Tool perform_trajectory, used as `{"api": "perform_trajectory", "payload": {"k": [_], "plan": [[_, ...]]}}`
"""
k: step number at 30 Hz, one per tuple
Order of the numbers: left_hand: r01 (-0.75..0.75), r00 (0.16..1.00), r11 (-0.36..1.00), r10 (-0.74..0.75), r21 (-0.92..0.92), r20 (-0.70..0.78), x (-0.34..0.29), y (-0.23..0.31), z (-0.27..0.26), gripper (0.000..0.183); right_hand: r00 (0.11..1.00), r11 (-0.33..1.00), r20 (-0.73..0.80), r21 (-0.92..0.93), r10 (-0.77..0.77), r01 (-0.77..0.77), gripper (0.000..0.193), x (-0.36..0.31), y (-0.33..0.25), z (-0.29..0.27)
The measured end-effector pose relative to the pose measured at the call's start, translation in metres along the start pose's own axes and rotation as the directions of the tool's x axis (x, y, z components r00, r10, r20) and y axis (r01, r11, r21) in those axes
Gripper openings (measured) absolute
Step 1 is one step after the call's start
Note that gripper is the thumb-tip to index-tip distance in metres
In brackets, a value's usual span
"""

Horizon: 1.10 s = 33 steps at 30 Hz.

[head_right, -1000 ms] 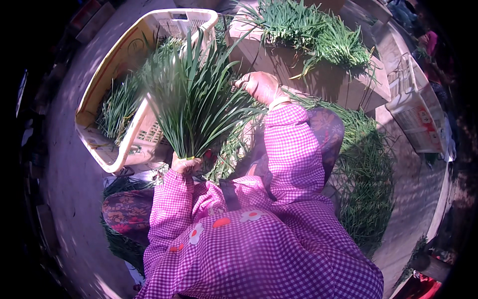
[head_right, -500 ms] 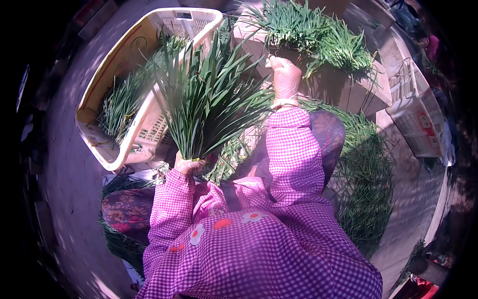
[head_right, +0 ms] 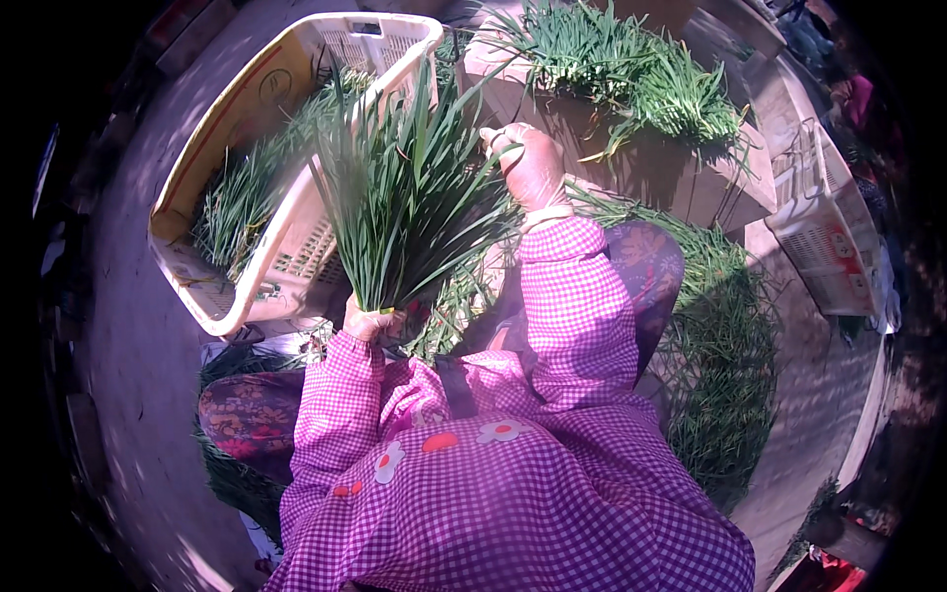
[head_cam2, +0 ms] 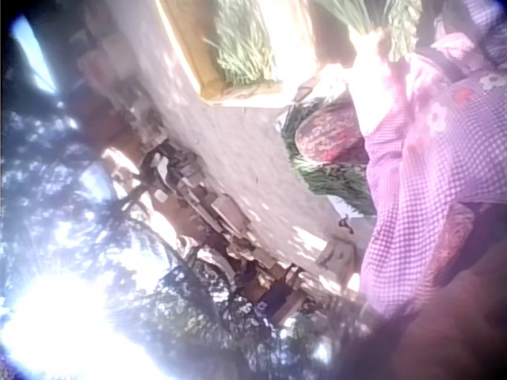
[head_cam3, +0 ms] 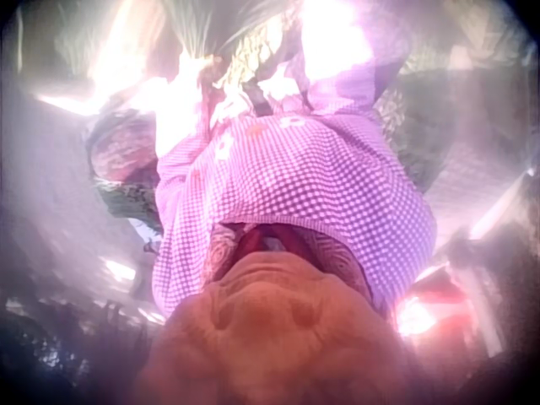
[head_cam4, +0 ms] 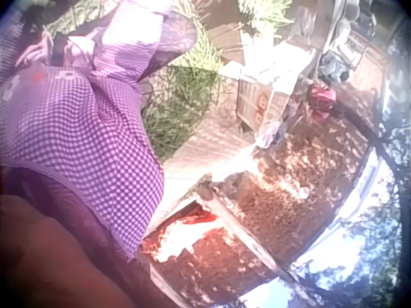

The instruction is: The person sorts through bundles of green onions by hand, peeling away dry or damaged outer layers and placing the cleaned stalks into a plastic crate while moving a basket of produce aside.

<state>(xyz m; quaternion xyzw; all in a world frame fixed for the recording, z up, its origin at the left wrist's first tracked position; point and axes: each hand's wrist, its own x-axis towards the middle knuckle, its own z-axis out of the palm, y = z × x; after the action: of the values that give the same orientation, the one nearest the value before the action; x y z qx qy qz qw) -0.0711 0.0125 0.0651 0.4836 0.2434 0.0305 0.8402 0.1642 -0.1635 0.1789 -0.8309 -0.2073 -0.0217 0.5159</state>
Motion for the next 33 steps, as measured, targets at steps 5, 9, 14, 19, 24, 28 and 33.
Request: {"api": "perform_trajectory", "payload": {"k": [5, 9, 14, 19, 24, 28, 33], "plan": [[0.029, 0.997, 0.992, -0.020, 0.123, -0.075, 0.001, 0.004, 0.007, 0.050, 0.894, 0.960, -0.439, 0.198, -0.094, 0.198, 0.013, 0.016, 0.017, -0.026], [-0.061, 0.981, 0.985, 0.088, 0.159, -0.172, 0.005, 0.001, 0.019, 0.043, 0.783, 0.851, -0.335, -0.214, -0.524, 0.479, 0.019, 0.004, -0.018, -0.019], [-0.021, 0.968, 0.985, 0.063, 0.170, -0.243, 0.007, -0.004, 0.018, 0.053, 0.814, 0.573, 0.147, -0.640, -0.562, 0.512, 0.030, -0.015, -0.001, 0.025], [-0.089, 0.973, 0.977, 0.127, 0.192, -0.195, 0.010, -0.013, 0.008, 0.064, 0.852, 0.788, -0.164, -0.496, -0.498, 0.365, 0.017, 0.006, 0.020, 0.009], [-0.102, 0.977, 0.995, 0.096, -0.022, -0.192, 0.036, -0.041, -0.017, 0.044, 0.922, 0.950, -0.268, -0.216, -0.280, 0.225, 0.025, 0.002, -0.002, -0.023], [-0.084, 0.979, 0.983, 0.050, -0.165, -0.198, 0.043, -0.051, -0.025, 0.034, 0.805, 0.713, 0.090, -0.414, -0.587, 0.566, 0.036, -0.009, -0.019, 0.002], [-0.017, 0.975, 0.948, -0.054, -0.319, -0.215, 0.043, -0.045, -0.022, 0.032, 0.806, 0.669, 0.175, -0.475, -0.565, 0.572, 0.020, -0.022, 0.001, 0.043]]}}
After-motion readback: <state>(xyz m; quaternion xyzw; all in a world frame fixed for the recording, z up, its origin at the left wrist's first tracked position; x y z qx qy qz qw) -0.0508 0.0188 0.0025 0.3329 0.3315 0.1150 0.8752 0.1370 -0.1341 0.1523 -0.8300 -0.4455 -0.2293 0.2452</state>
